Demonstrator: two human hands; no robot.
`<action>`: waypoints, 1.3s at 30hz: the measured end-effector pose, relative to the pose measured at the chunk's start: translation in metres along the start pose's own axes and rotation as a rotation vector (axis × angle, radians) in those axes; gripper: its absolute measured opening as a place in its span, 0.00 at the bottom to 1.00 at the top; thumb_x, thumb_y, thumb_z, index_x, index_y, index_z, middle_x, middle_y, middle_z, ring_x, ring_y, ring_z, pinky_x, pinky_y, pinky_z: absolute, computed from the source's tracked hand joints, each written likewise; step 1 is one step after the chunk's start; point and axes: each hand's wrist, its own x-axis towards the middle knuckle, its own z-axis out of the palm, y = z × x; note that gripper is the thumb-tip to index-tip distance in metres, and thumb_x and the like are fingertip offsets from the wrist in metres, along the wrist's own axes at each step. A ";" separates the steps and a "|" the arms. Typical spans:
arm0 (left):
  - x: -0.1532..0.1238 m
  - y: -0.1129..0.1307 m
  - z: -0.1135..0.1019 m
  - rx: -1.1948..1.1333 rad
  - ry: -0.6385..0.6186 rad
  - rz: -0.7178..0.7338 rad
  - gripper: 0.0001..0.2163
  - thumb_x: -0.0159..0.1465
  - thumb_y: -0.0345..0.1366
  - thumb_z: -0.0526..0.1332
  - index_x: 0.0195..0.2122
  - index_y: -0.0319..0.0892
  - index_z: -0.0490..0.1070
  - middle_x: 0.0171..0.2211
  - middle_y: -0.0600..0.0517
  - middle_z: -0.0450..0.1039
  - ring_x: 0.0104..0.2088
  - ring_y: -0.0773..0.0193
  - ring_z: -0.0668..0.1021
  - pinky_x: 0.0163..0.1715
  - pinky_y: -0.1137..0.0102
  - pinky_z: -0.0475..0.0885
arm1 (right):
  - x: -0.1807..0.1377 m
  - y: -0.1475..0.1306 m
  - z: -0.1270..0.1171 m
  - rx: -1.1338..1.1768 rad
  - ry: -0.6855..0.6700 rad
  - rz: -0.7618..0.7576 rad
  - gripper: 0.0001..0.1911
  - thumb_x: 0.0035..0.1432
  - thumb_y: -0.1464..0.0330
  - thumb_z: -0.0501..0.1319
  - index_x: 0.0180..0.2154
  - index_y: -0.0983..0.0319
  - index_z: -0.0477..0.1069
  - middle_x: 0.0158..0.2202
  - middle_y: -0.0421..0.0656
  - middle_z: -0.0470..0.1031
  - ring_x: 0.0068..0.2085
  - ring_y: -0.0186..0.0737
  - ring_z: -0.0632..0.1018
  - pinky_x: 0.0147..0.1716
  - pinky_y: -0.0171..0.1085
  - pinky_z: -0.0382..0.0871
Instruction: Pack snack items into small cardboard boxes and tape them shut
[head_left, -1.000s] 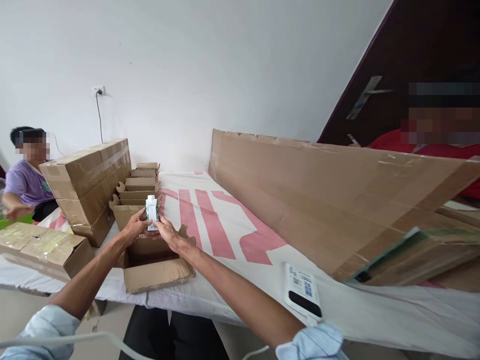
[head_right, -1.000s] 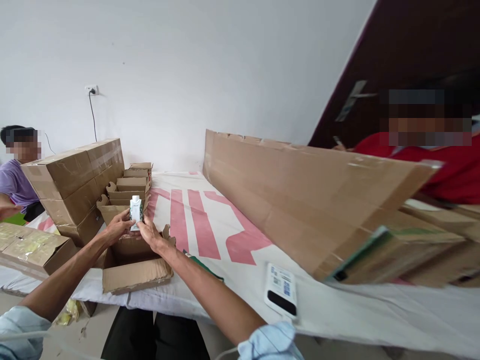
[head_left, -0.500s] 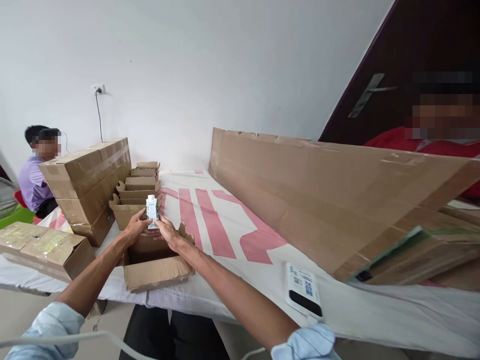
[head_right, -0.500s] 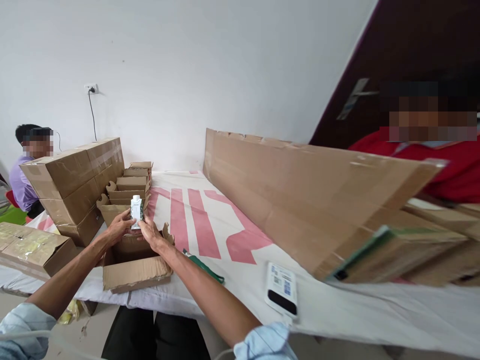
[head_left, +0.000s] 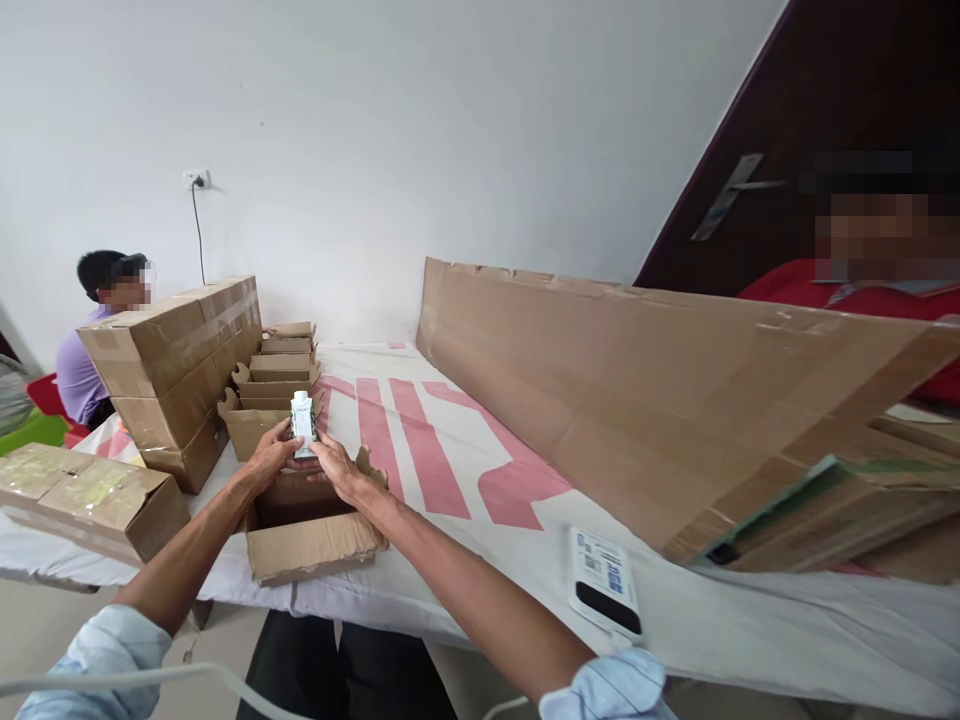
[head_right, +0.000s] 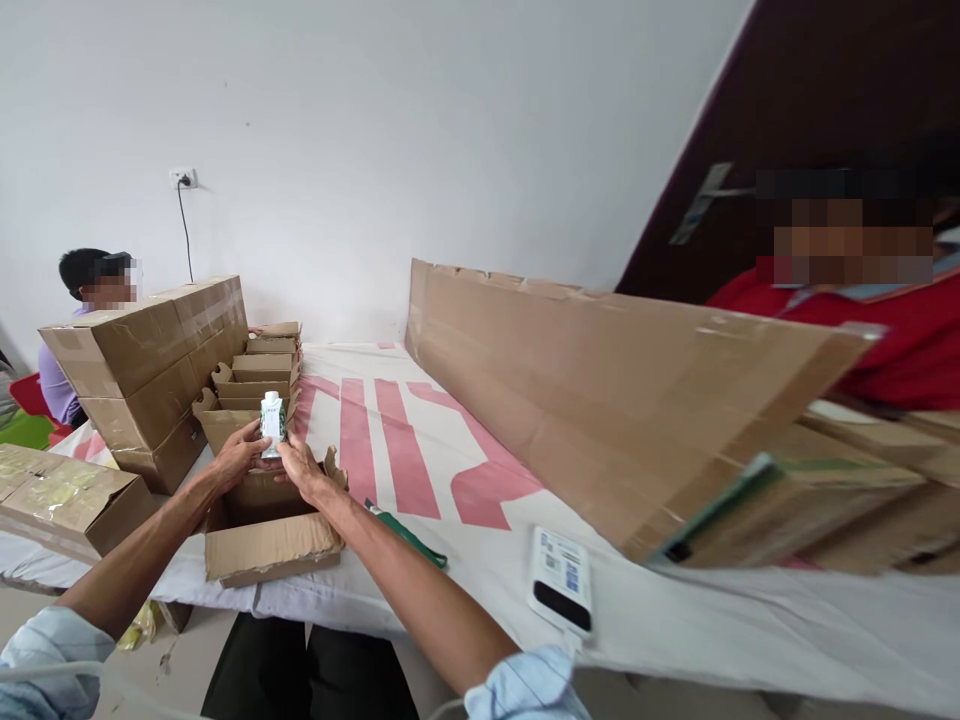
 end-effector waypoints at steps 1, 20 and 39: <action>0.000 0.000 0.000 0.002 0.001 0.000 0.35 0.55 0.36 0.80 0.64 0.40 0.76 0.48 0.43 0.84 0.38 0.56 0.84 0.37 0.63 0.84 | 0.000 0.000 -0.001 0.000 0.005 0.001 0.29 0.66 0.64 0.57 0.67 0.58 0.69 0.53 0.50 0.83 0.42 0.48 0.84 0.39 0.45 0.79; -0.011 0.007 0.007 0.008 -0.045 0.046 0.40 0.55 0.37 0.80 0.69 0.46 0.71 0.58 0.43 0.81 0.49 0.50 0.84 0.47 0.55 0.85 | 0.008 0.011 -0.002 -0.005 -0.026 -0.033 0.32 0.68 0.61 0.57 0.72 0.50 0.64 0.59 0.46 0.81 0.41 0.43 0.86 0.33 0.38 0.80; -0.066 0.074 0.028 0.220 0.001 0.363 0.33 0.52 0.44 0.83 0.56 0.40 0.77 0.47 0.45 0.84 0.44 0.53 0.84 0.43 0.64 0.80 | -0.060 -0.016 -0.025 -0.633 0.141 -0.721 0.31 0.71 0.64 0.60 0.73 0.53 0.63 0.65 0.50 0.74 0.65 0.53 0.76 0.69 0.57 0.69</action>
